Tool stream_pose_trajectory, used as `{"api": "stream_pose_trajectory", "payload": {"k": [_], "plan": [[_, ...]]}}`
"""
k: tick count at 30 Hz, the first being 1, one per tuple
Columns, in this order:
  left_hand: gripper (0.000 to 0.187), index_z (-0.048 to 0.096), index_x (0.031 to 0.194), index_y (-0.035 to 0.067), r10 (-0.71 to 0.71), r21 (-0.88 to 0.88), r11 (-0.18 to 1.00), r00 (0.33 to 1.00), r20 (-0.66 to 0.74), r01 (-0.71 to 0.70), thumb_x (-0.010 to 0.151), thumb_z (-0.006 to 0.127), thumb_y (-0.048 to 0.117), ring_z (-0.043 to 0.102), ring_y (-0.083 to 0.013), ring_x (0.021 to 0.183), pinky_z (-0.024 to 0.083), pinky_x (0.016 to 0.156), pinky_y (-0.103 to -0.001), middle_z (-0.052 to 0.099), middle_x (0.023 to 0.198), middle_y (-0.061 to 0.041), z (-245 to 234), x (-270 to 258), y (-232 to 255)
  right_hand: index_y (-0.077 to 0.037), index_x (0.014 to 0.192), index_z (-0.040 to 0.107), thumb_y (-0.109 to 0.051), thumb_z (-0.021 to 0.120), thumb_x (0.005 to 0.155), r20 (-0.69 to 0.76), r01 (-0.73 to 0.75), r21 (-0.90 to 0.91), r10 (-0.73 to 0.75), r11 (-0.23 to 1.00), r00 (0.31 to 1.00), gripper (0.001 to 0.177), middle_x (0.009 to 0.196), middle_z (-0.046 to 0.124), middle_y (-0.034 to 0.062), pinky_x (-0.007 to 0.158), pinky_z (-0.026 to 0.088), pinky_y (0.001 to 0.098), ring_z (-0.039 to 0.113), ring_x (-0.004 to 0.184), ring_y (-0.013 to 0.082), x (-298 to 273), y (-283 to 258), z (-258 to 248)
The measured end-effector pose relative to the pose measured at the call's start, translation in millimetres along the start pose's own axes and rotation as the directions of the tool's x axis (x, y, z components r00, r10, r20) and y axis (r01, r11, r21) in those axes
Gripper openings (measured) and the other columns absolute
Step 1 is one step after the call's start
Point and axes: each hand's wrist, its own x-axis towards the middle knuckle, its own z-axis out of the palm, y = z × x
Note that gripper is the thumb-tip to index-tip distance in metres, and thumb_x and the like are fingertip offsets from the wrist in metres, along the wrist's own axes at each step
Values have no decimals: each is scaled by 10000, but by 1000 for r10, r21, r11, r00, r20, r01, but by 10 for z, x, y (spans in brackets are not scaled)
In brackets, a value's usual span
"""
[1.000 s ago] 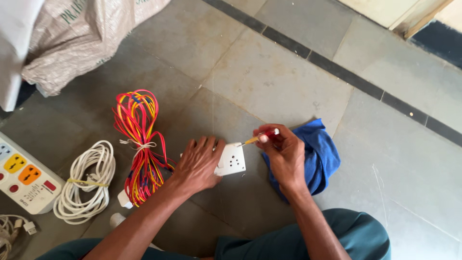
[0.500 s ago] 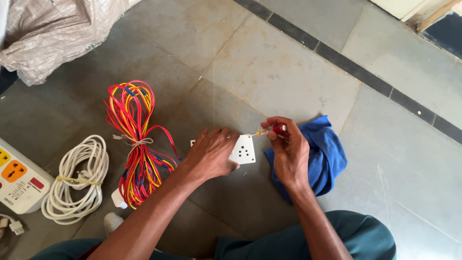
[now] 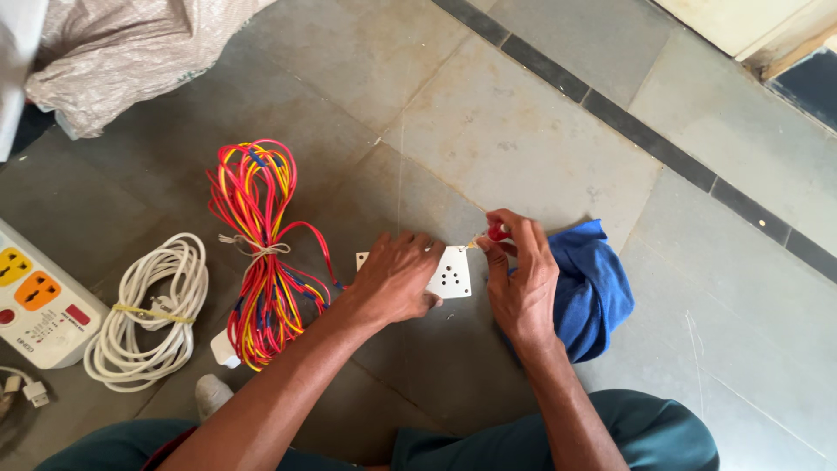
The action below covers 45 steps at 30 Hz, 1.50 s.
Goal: The person sits on the floor and handles a bundle of multicolored wires and a white electrical socket. They wipe the socket with a blue cloth, then use a screwdriver to tighten screws on the back of the socket. The person also ties the wire bundle with a string.
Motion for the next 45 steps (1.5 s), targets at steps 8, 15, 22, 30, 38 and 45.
{"api": "stream_pose_trajectory", "payload": {"k": [8,15,22,30,38,45], "plan": [[656,648,1159,19,-3,-3,1000,1000,-21,3,647,908,338,624,-327,1098,468,913,-529,670,1105,-147,54,-18,-20,-20,1315,640,-112,704,974,-71,29,-108,-37,994,997,359,1017,660,145,743,589,346,687,855,242,-37,-106,90],[664,645,1165,18,-12,-26,1000,1000,-5,12,649,911,342,621,-317,1110,467,921,-537,672,1118,-139,32,-27,-21,-21,1226,677,-56,740,978,-165,-10,-117,-10,993,986,258,947,727,122,794,581,325,742,871,210,-19,-74,119],[646,649,1147,14,-15,-69,997,1000,0,15,654,923,330,620,-317,1133,479,911,-528,679,1141,-132,46,-26,-12,-19,1021,669,87,668,915,-128,-90,-76,79,993,989,150,923,776,108,716,595,306,792,876,191,-11,-106,123],[641,656,1129,17,-3,-84,996,998,-58,-2,635,930,321,624,-321,1125,479,901,-529,684,1137,-133,63,-75,-26,-22,1087,684,239,469,825,21,66,-61,-65,996,998,428,1001,764,130,827,609,319,771,931,202,178,-73,88],[619,669,1070,15,-6,-71,997,1000,-30,4,609,942,326,642,-320,1085,487,894,-532,693,1078,-133,44,-12,-41,-47,1190,754,80,762,884,-33,-40,-74,38,996,999,331,1077,733,128,844,584,306,753,953,220,159,-107,-120],[575,669,1042,23,-12,-51,999,999,-42,10,609,931,296,651,-317,1052,499,880,-515,692,1037,-124,34,-24,-42,-4,1114,722,96,739,873,-2,1,75,0,997,1000,261,1187,728,107,920,611,293,741,1036,182,172,-190,-94]]}}
